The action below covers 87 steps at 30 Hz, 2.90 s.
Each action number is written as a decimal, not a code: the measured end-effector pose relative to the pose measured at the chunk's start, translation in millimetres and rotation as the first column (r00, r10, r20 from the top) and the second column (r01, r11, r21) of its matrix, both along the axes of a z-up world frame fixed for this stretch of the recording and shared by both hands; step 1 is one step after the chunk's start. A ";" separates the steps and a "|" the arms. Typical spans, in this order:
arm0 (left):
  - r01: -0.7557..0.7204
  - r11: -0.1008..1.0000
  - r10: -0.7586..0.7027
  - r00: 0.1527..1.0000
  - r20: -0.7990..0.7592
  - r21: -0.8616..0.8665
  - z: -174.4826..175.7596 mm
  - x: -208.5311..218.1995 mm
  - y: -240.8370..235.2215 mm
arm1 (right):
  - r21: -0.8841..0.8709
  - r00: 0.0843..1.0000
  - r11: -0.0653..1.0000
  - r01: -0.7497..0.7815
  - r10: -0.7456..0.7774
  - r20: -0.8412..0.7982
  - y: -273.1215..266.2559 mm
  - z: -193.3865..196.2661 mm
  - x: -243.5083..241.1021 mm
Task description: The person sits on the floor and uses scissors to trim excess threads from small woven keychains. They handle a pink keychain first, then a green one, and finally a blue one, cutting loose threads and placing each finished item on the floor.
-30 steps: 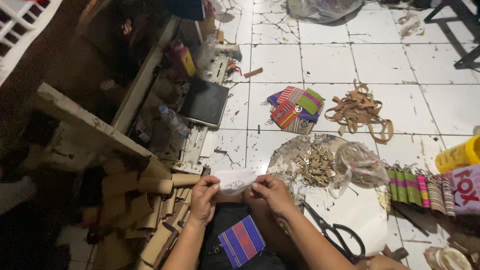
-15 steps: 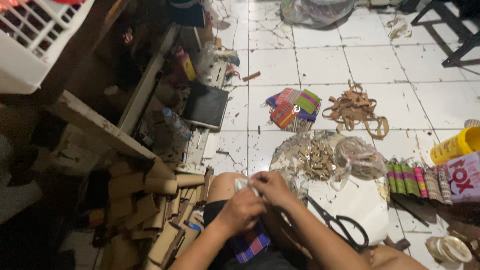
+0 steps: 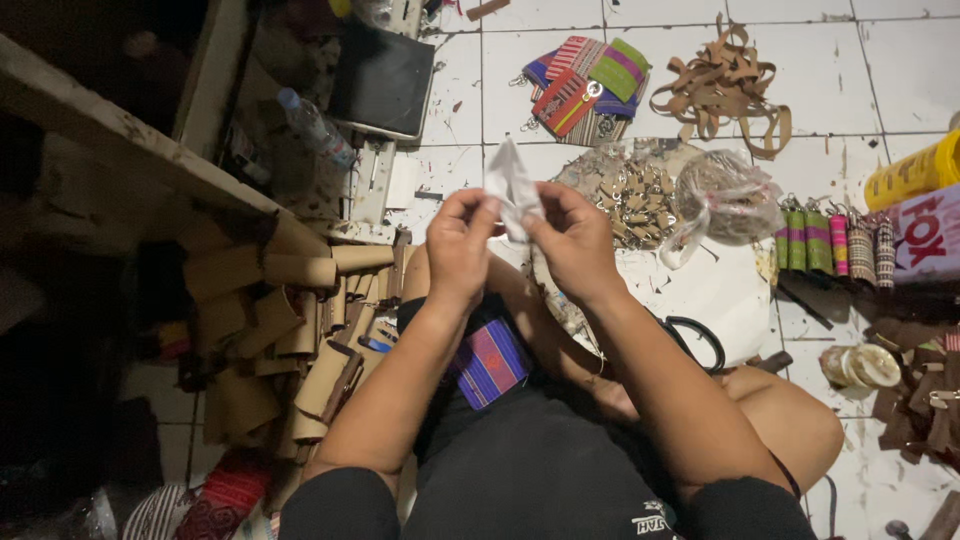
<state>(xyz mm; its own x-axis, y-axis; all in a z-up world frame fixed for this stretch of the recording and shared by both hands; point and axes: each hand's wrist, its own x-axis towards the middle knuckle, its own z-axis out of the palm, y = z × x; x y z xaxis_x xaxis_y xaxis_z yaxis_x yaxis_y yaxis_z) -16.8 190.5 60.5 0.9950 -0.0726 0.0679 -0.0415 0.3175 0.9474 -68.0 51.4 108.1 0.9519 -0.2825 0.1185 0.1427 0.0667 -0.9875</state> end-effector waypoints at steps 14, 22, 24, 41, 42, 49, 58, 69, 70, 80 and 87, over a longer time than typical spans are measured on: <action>0.242 0.970 -0.235 0.956 -0.176 0.016 -52.8 20.4 -12.5 | 0.571 0.927 0.760 0.309 -0.105 -0.361 -12.4 -80.9 36.2; 0.217 0.921 -0.346 0.838 -0.421 -0.325 -43.0 44.2 -28.7 | 0.441 0.883 0.864 0.241 -0.007 -0.469 -33.5 -70.2 51.4; 0.125 0.793 -0.494 0.705 -0.509 -0.597 -63.6 64.8 -33.7 | 0.583 0.865 0.775 0.243 0.098 -0.491 -51.0 -70.2 62.5; 0.216 0.965 -0.258 0.889 -0.379 -0.151 -14.4 92.0 -82.6 | 0.082 0.840 0.963 0.256 -0.180 -0.512 -53.9 -22.0 100.0; 0.224 0.966 -0.257 0.889 -0.380 -0.129 -10.1 93.8 -83.0 | 0.158 0.851 0.950 0.271 -0.160 -0.499 -52.8 -20.7 100.9; 0.266 0.961 -0.273 0.851 -0.448 -0.079 -78.5 121.6 -70.1 | 0.426 0.863 0.892 0.155 0.088 -0.498 -95.2 -127.1 135.4; 0.371 0.915 -0.402 0.797 -0.451 -0.161 -121.3 117.1 -45.0 | 0.388 0.861 0.901 0.196 0.032 -0.508 -63.3 -98.7 103.2; -0.078 0.799 0.231 0.955 -0.185 0.596 -141.0 177.4 99.6 | -0.256 0.939 0.963 -0.088 -0.006 -0.345 -58.3 -55.5 10.9; -0.066 0.798 0.223 0.956 -0.191 0.599 -154.1 187.0 117.0 | -0.253 0.936 0.964 -0.081 -0.014 -0.352 -67.3 -54.8 -3.5; 0.136 0.533 0.111 0.967 -0.228 0.835 -122.1 123.8 143.8 | -0.616 0.807 0.776 0.134 -0.446 -0.387 -156.1 -91.3 -147.5; 0.377 0.569 -0.071 0.908 -0.413 0.731 -113.5 73.9 121.6 | -0.797 0.682 0.588 0.135 -0.639 -0.356 -194.3 -89.4 -213.2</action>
<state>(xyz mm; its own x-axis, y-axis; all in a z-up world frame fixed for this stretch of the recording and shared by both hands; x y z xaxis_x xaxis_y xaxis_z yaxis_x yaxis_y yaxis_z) 57.0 312.1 -52.9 0.8885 -0.1676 -0.4273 0.2554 -0.5930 0.7636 -281.2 -142.9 18.7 0.6959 -0.7159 -0.0559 -0.6036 -0.5411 -0.5855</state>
